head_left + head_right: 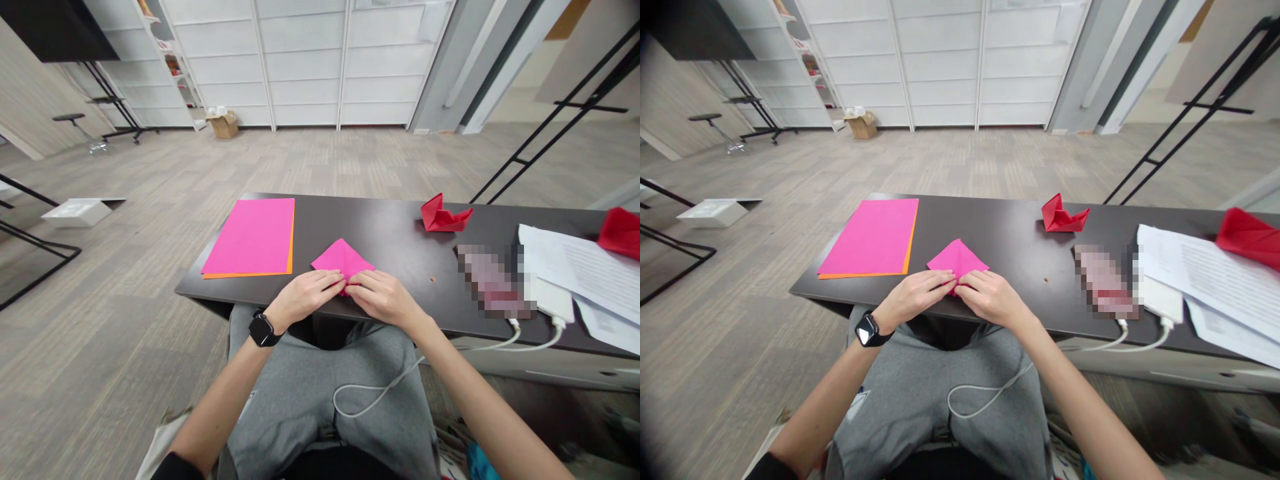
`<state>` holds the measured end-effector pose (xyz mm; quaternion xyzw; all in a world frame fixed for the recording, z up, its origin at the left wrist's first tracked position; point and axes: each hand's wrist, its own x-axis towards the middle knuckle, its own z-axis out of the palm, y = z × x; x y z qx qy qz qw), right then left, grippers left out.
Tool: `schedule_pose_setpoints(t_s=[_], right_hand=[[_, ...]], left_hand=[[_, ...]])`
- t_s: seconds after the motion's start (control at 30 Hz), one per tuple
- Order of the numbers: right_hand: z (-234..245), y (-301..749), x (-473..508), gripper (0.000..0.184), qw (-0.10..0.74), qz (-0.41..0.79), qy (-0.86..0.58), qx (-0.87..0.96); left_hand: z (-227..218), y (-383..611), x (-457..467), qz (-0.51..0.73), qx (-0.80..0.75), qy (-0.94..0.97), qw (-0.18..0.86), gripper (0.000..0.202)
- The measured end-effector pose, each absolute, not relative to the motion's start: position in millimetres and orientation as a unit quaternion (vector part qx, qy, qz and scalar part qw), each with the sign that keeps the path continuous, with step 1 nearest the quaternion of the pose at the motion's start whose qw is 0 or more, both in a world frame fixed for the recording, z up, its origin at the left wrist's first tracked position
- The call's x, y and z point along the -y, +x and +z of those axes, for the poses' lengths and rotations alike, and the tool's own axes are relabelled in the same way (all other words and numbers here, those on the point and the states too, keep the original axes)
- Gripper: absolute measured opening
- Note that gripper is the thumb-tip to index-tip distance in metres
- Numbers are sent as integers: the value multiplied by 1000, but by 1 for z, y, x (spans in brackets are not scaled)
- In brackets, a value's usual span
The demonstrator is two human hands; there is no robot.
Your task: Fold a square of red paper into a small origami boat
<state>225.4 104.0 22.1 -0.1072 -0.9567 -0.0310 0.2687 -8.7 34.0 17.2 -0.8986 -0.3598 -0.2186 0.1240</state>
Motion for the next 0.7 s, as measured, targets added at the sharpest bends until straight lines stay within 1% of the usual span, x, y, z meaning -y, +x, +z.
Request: schedule_pose_setpoints(t_s=[0.2,0.23,0.3,0.33,0.37,0.47,0.6,0.7], right_hand=[[21,225,-105,17,265,16,-175,948],[21,224,-105,22,272,21,-201,941],[21,223,-104,41,274,26,-248,929],[21,223,-104,46,267,29,-264,926],[21,223,-104,46,255,33,-273,927],[21,224,-106,39,215,57,-277,935],[25,230,-114,41,203,91,-248,943],[26,235,-118,42,198,104,-225,948]], left_hand=[[19,-5,-38,-197,370,-902,99,22],[20,-5,-39,-196,370,-903,93,21],[21,-5,-40,-204,374,-901,85,20],[20,-6,-40,-212,377,-898,84,20],[20,-6,-41,-219,379,-895,86,20],[18,-7,-42,-223,384,-892,84,18],[20,-5,-42,-220,390,-892,70,16],[23,-1,-43,-224,382,-893,82,18]])
